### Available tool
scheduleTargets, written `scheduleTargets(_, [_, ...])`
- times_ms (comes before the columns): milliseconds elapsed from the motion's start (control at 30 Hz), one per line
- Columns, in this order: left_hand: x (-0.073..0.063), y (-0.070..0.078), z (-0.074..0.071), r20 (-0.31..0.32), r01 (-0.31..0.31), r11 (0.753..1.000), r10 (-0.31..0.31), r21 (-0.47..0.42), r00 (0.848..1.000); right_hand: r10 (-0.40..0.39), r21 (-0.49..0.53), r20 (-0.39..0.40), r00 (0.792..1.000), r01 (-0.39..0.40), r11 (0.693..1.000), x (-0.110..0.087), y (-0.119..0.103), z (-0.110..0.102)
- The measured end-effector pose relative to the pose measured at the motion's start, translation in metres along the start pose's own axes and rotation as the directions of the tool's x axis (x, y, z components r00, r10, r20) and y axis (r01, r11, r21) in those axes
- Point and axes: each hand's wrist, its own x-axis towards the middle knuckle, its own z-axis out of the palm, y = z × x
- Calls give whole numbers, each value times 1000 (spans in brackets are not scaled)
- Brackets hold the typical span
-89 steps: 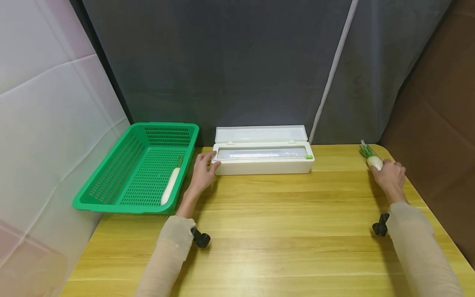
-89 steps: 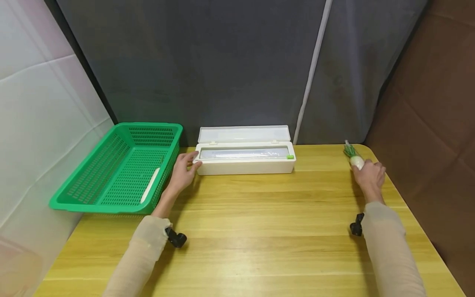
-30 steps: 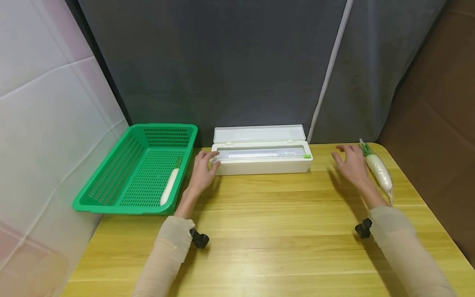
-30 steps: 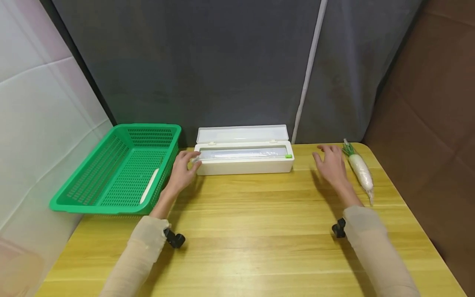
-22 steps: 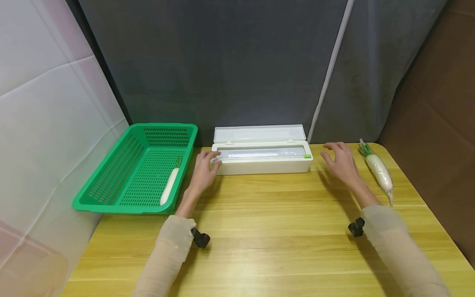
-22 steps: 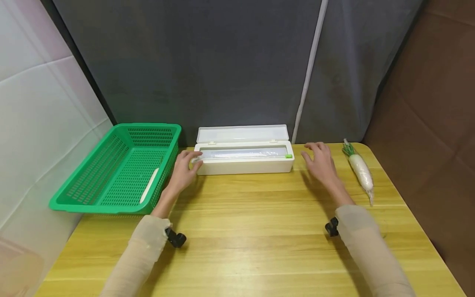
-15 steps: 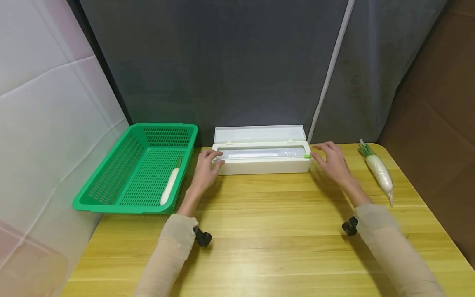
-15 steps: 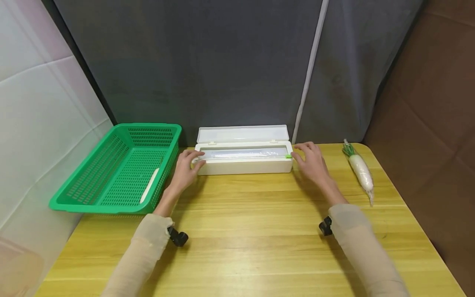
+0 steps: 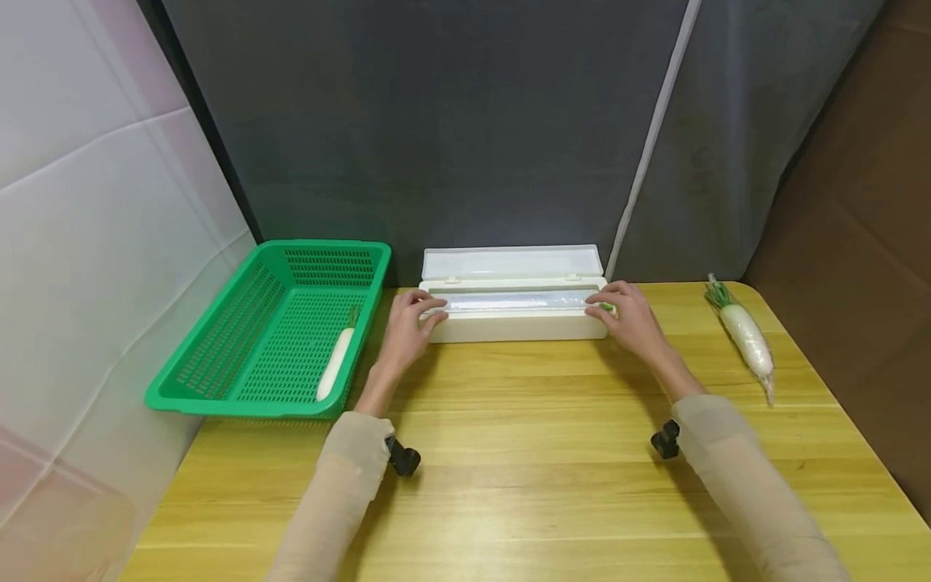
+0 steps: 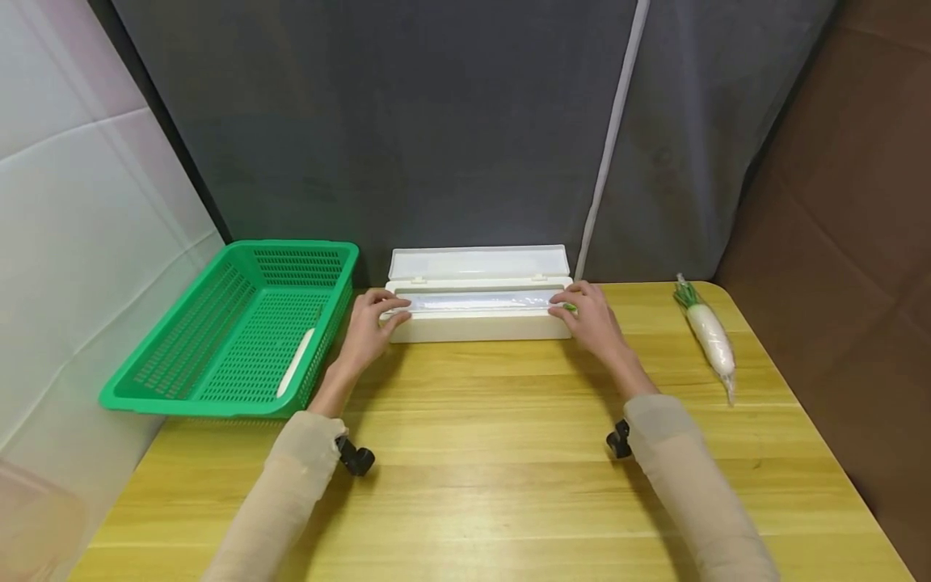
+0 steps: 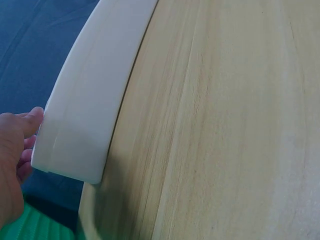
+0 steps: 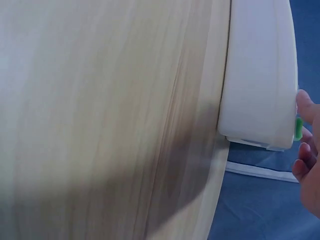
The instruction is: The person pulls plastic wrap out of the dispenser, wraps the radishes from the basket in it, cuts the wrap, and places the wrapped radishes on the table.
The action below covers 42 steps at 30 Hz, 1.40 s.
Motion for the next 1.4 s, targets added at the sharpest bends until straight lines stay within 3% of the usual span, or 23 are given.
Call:
scheduleTargets(267, [3,0,1,-12,-6,1000,6,23,1000,-28,0,-17,999,28,1000,1,1,2])
scheduleTargets(800, [12,1,2,-12,98,995,-98,34,995,38,-26,-15,999,-39,999,5,-2,3])
scheduleTargets(1200, [20,0,-2,18,57,995,-58,82,998,62,-44,-59,996,-64,997,9,-5,5])
scheduleTargets(1400, [20,-5,-3,17,19,998,-20,57,1000,80,-34,-72,994,-83,996,11,-6,6])
